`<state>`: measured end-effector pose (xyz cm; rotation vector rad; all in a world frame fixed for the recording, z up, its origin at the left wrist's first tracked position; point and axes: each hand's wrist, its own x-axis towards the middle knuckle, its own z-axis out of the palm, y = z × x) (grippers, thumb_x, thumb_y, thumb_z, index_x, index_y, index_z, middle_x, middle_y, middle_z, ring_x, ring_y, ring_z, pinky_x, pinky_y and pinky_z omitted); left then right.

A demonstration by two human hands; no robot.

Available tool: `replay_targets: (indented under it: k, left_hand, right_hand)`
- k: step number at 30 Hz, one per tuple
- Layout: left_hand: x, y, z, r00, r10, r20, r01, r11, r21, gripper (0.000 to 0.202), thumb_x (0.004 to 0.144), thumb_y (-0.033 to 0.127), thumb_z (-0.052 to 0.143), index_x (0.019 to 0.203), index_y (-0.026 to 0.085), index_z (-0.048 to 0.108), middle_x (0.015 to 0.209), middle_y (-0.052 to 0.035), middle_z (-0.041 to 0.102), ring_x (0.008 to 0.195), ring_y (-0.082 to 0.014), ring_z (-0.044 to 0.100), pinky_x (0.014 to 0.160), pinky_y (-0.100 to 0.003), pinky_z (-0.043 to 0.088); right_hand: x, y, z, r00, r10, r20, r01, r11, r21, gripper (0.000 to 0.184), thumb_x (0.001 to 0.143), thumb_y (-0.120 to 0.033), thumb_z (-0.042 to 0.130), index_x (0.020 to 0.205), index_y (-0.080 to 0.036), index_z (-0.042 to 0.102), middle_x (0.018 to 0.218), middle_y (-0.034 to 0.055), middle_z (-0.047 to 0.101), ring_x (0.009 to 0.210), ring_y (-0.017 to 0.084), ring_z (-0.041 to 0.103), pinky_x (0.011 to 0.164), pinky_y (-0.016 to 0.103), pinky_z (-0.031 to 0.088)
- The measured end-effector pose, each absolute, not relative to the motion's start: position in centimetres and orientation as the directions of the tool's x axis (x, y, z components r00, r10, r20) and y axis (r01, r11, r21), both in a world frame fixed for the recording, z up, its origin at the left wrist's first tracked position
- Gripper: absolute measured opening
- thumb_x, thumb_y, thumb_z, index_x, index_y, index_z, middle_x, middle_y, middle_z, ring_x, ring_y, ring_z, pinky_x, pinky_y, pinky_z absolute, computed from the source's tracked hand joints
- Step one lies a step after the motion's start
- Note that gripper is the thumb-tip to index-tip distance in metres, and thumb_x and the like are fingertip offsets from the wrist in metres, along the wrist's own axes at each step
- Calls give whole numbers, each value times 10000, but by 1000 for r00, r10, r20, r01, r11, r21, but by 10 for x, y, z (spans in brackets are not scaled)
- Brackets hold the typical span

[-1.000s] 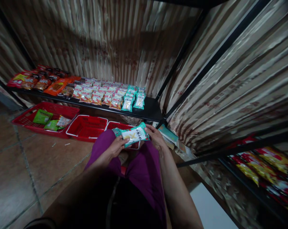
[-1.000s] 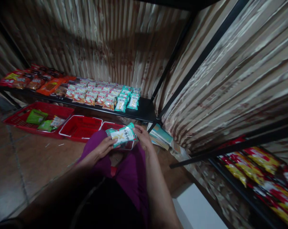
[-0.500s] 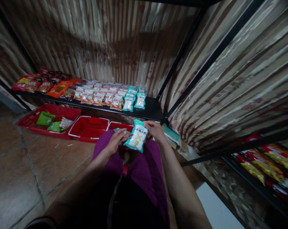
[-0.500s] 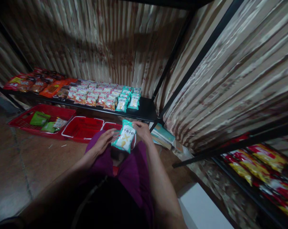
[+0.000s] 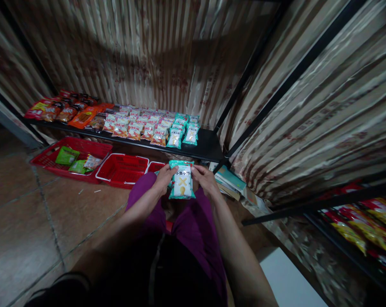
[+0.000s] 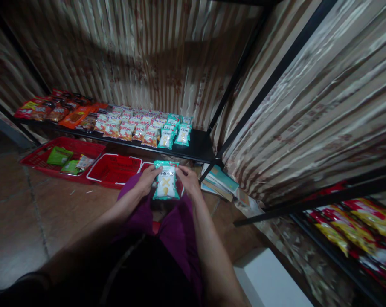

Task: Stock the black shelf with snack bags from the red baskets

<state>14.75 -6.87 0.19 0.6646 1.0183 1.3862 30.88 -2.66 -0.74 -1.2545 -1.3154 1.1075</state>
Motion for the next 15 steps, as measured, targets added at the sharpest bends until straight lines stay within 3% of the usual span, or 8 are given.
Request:
replay_targets:
  k: [3, 8, 12, 15]
  left_hand:
    - [147, -68, 1, -92, 978, -188, -447, 128, 885, 374, 551, 388, 787, 802, 157, 632, 706, -14, 655, 622, -124, 584, 599, -238, 459]
    - [151, -71, 1, -28, 979, -200, -413, 171, 895, 337, 595, 392, 752, 809, 159, 637, 715, -12, 647, 619, -112, 571, 573, -215, 431]
    - [153, -72, 2, 61, 978, -201, -417, 208, 885, 347, 624, 405, 734, 862, 174, 637, 804, -34, 659, 695, -125, 598, 579, -207, 438]
    - [152, -68, 0, 71, 970, -233, -434, 241, 868, 329, 623, 390, 741, 838, 172, 621, 762, -28, 647, 642, -116, 592, 554, -209, 441]
  right_hand:
    - [309, -31, -12, 41, 999, -11, 5, -12, -1000, 465, 564, -546, 742, 843, -174, 716, 737, 19, 692, 623, 128, 589, 586, 241, 456]
    - [306, -24, -13, 110, 994, -20, -36, -16, -999, 439, 523, -547, 755, 726, -163, 692, 588, -25, 627, 498, 98, 507, 491, 219, 393]
    - [303, -20, -12, 213, 977, -26, -69, -12, -998, 429, 527, -535, 749, 720, -158, 680, 574, -32, 614, 484, 92, 489, 464, 211, 376]
    - [302, -24, -9, 197, 977, -76, -111, -55, -992, 440, 521, -537, 756, 742, -165, 676, 590, -29, 622, 494, 87, 508, 476, 203, 404]
